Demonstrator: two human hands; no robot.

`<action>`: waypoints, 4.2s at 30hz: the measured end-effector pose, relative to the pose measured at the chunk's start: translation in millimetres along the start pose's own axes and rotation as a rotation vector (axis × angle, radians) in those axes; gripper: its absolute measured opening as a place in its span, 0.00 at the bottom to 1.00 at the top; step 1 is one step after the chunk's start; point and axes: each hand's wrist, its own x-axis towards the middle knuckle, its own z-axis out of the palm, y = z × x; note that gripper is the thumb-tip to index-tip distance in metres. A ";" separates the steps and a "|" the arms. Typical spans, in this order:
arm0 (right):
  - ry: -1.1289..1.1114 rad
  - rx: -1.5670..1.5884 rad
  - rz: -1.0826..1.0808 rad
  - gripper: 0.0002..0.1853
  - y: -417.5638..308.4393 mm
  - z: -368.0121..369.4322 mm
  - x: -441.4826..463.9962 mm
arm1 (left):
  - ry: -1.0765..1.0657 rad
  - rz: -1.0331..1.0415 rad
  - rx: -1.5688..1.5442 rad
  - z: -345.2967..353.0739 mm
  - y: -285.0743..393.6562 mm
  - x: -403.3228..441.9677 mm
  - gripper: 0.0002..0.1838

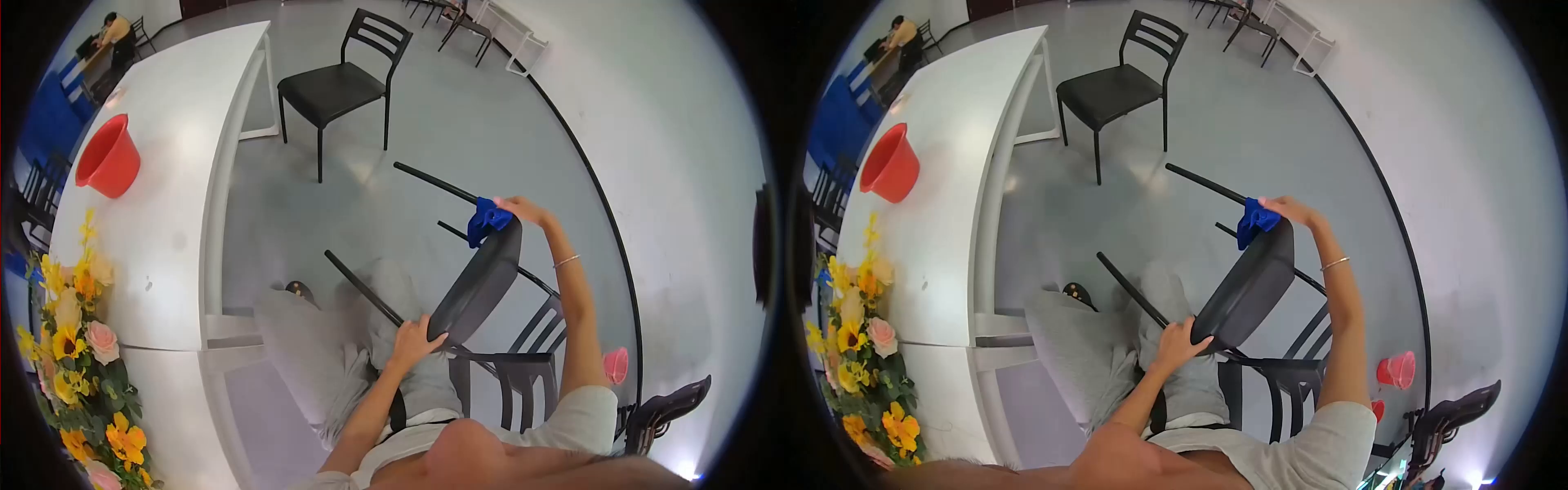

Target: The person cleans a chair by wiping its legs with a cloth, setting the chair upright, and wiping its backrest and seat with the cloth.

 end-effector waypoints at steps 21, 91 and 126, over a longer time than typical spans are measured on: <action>-0.151 -0.821 0.188 0.19 -63.8 84.4 173.9 | -0.004 0.011 -0.151 -14.4 -3.5 13.8 0.28; -0.297 -0.496 0.195 0.17 -174.3 191.1 370.3 | 0.152 -0.041 -0.155 -13.3 -22.2 14.7 0.27; -0.213 -0.654 0.323 0.31 25.8 15.9 36.3 | 0.238 0.214 -0.045 20.0 0.1 0.3 0.27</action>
